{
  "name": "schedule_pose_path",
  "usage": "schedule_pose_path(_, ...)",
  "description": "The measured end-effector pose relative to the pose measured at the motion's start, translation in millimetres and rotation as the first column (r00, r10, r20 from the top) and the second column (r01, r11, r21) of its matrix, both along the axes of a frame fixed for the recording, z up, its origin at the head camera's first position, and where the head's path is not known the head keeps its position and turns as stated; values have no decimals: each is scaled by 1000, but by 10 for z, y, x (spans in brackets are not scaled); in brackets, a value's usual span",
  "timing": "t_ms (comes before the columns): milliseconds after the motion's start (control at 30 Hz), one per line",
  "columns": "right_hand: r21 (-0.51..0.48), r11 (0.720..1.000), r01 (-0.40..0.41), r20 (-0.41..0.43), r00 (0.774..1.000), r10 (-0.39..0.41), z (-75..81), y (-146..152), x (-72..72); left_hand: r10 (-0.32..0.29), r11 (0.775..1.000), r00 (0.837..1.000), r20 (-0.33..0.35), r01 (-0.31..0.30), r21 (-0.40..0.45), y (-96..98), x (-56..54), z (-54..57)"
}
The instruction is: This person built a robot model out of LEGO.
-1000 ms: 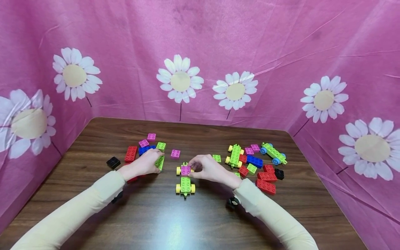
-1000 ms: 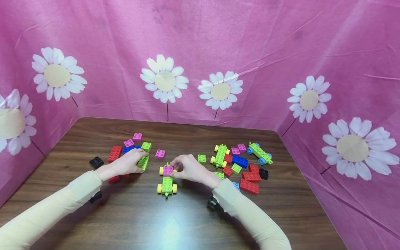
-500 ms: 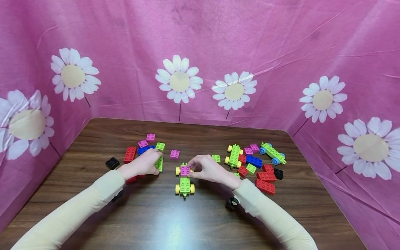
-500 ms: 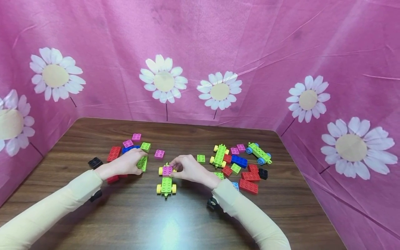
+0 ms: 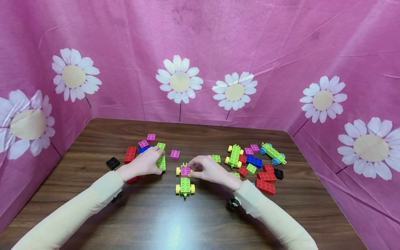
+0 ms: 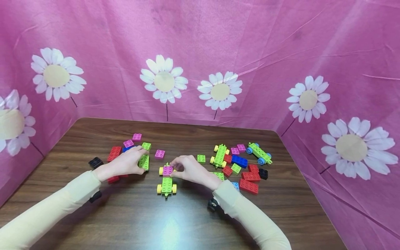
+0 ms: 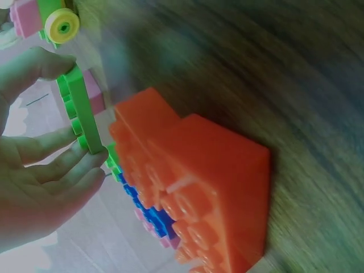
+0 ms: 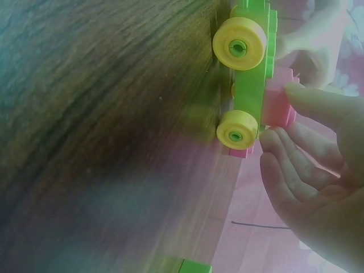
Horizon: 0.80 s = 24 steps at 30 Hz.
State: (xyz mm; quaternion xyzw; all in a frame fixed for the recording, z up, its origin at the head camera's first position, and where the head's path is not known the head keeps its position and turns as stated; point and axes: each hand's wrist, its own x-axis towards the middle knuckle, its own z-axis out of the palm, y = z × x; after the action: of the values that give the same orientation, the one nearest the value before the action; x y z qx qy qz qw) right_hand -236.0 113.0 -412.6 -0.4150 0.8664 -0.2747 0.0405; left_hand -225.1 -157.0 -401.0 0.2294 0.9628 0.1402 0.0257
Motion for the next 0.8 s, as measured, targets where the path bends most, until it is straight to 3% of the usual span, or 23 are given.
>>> schedule_pose_path(800,-43,999,3,-19,1000,-4,-25,56,23,-106,981,994,24,101,164,211,169,192)
